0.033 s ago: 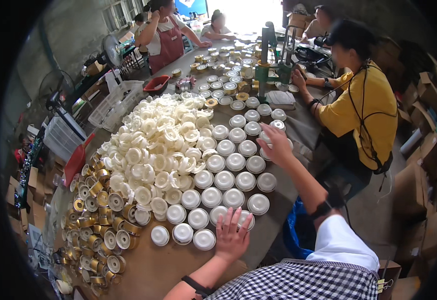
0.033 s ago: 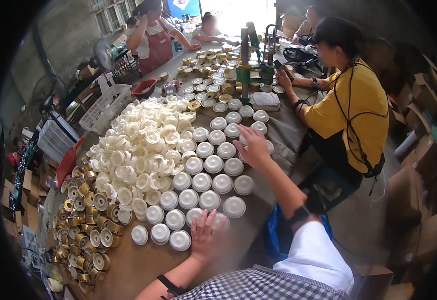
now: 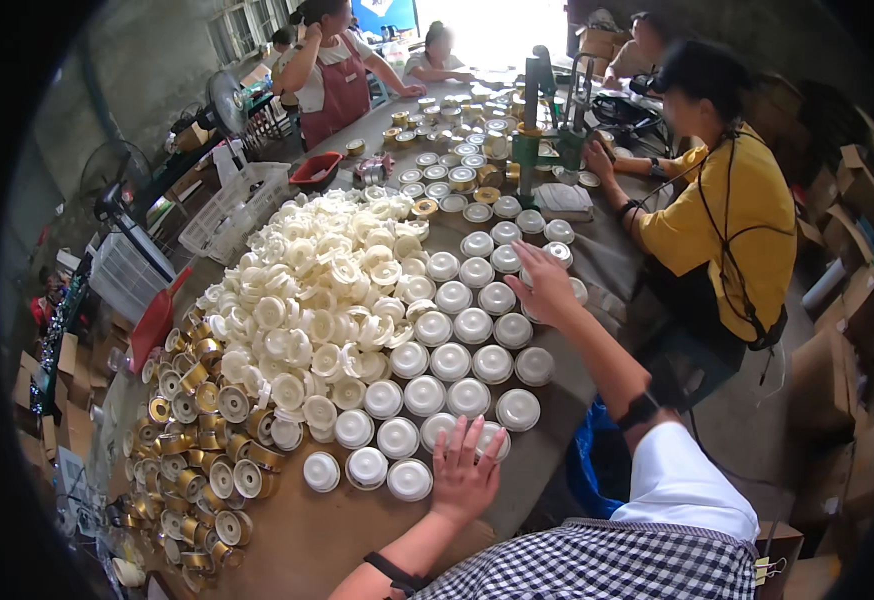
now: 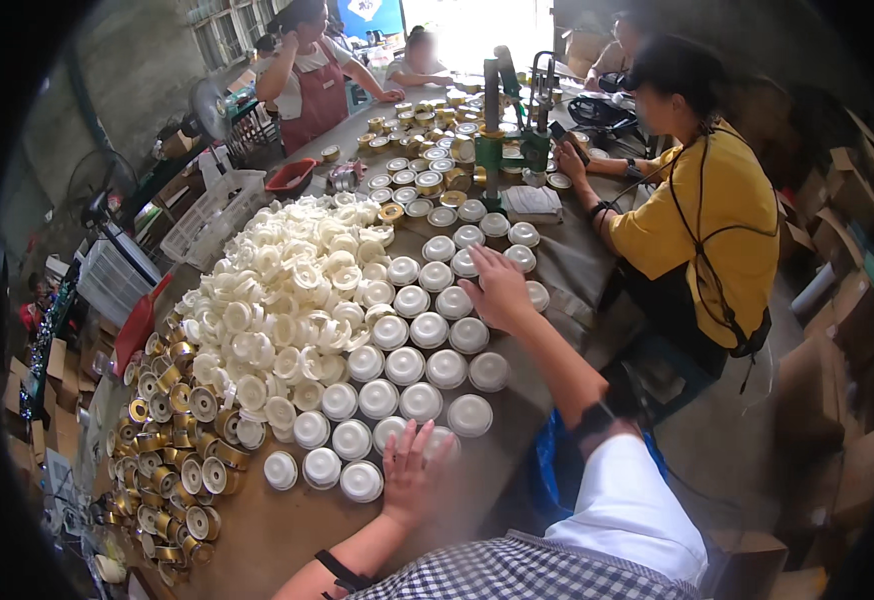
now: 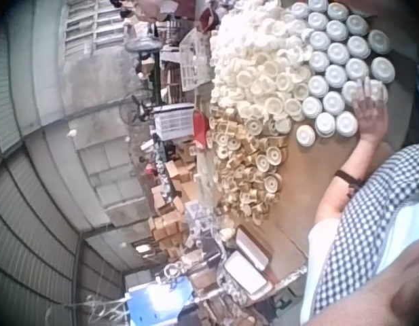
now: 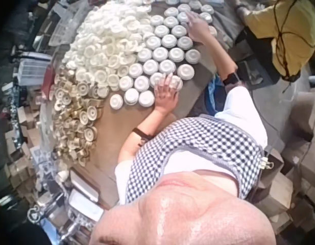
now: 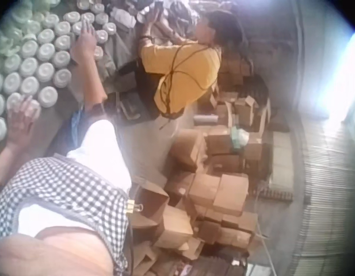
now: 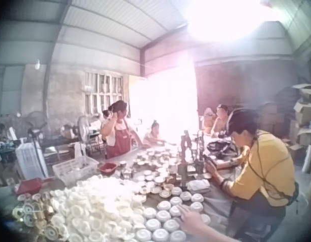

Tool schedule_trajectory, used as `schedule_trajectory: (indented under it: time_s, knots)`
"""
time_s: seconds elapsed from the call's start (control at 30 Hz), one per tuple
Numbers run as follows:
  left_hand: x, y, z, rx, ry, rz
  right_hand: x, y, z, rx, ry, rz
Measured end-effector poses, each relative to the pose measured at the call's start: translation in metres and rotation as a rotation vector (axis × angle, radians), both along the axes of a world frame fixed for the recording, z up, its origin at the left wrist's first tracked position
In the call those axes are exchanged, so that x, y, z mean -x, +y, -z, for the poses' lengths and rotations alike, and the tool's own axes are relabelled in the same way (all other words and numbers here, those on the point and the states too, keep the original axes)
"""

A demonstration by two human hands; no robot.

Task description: Assembling small plastic and metal components at a factory workbench.

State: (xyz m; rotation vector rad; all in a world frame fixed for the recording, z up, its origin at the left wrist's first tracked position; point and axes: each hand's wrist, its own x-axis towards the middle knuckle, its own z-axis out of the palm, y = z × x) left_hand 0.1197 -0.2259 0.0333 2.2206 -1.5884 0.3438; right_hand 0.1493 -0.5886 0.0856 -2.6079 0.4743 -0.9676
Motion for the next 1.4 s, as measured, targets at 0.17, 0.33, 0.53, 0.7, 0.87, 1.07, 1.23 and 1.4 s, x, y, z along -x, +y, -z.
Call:
schedule_trajectory:
  time_s: [0.17, 0.33, 0.53, 0.7, 0.87, 1.07, 1.23, 1.4]
  knots:
    - [-0.001, 0.0, 0.002, -0.015, -0.004, -0.017, -0.072, -0.009, -0.004, 0.171, 0.568, 0.034]
    - [0.001, 0.0, 0.003, -0.037, 0.01, -0.008, -0.094, -0.014, 0.012, 0.116, 0.598, -0.057]
    - [0.003, 0.0, 0.002, -0.045, 0.016, -0.008, -0.106, -0.014, 0.007, 0.062, 0.592, -0.074]
    - [0.001, -0.001, -0.002, -0.027, -0.024, -0.02, -0.116, -0.005, -0.008, 0.04, 0.658, -0.007]
    - [0.002, 0.0, -0.005, -0.055, 0.025, -0.005, -0.111, -0.002, -0.018, 0.048, 0.718, 0.011]
    - [0.002, -0.001, -0.002, -0.028, 0.03, -0.008, -0.051, 0.033, -0.009, -0.021, 0.288, -0.048]
    - [0.001, -0.001, 0.004, -0.021, 0.019, 0.002, 0.04, 0.08, 0.009, -0.09, 0.034, -0.119]
    - [0.001, 0.0, 0.004, -0.004, -0.008, -0.001, 0.102, 0.119, 0.02, -0.17, -0.086, -0.121]
